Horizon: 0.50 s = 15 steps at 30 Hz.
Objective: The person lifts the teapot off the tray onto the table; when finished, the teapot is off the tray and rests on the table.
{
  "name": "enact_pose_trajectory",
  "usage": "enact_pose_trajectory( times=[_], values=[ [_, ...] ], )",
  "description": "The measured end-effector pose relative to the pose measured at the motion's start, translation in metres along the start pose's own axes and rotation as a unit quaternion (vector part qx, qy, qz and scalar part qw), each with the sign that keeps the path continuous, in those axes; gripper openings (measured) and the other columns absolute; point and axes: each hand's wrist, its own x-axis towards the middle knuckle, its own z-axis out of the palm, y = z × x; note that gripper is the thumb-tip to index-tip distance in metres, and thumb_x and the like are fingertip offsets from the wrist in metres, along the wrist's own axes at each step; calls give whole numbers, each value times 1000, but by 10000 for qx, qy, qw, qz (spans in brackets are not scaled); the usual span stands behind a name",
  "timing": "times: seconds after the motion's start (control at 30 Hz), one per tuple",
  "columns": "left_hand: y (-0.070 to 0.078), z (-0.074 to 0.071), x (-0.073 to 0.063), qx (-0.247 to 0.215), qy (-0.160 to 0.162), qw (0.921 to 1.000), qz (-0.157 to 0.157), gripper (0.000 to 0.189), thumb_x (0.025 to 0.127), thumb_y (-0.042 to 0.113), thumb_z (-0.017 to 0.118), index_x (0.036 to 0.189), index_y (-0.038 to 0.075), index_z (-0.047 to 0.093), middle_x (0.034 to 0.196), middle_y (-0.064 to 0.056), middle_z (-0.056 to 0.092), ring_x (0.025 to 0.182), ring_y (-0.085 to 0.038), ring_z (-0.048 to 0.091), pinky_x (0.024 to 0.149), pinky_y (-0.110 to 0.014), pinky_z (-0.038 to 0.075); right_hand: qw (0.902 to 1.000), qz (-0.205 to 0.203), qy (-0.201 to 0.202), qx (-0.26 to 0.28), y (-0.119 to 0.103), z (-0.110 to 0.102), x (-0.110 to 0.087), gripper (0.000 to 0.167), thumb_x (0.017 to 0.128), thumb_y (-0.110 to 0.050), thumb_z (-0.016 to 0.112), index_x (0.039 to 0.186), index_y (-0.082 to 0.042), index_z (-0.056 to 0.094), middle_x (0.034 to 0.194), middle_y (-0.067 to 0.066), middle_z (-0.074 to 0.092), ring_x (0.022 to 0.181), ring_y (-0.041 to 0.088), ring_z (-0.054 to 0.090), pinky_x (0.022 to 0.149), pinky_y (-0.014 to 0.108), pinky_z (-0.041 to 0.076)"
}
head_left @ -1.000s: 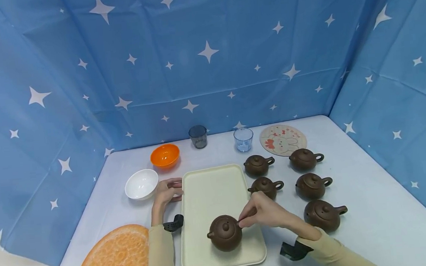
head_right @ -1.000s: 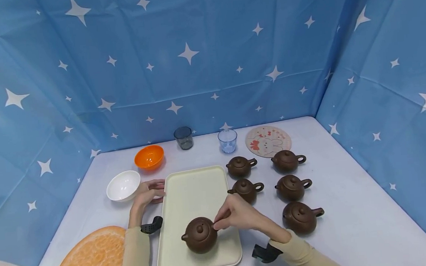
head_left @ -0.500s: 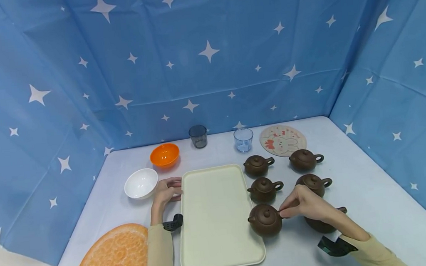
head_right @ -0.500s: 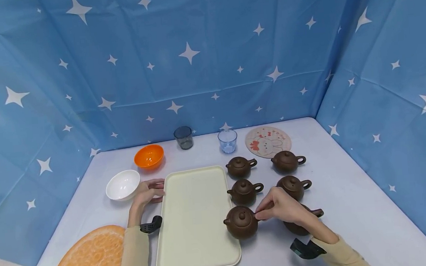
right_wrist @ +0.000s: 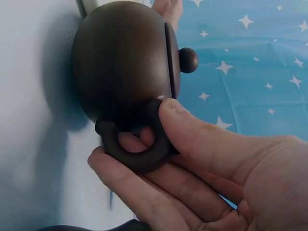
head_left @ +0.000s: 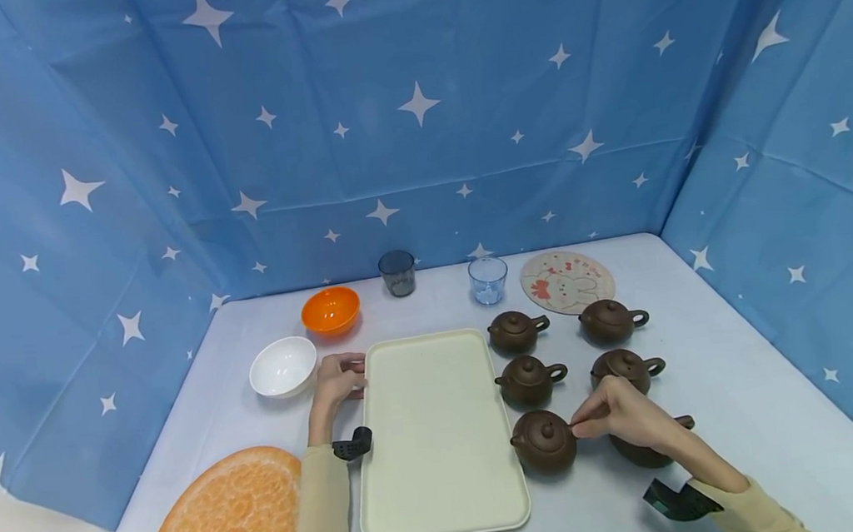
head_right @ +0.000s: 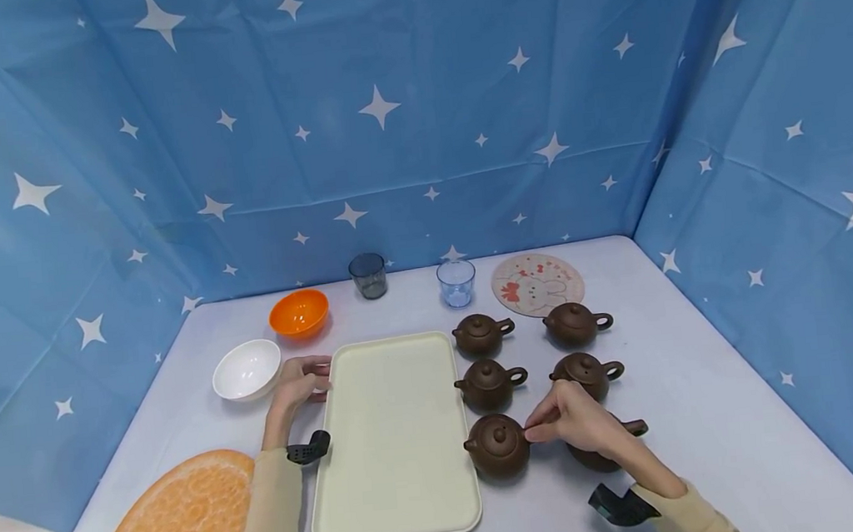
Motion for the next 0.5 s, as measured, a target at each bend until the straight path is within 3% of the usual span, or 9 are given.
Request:
enact_pose_trajectory(
  times=[0.5],
  values=[
    [0, -1, 0, 228, 68, 9997, 33, 47, 70, -18, 56, 115, -8, 63, 96, -21, 64, 67, -19, 61, 54, -30, 58, 9981, -42, -154, -599, 4, 3, 4, 6, 76, -6, 77, 81, -5, 78, 73, -3, 73, 67, 4, 61, 61, 19, 51]
  ],
)
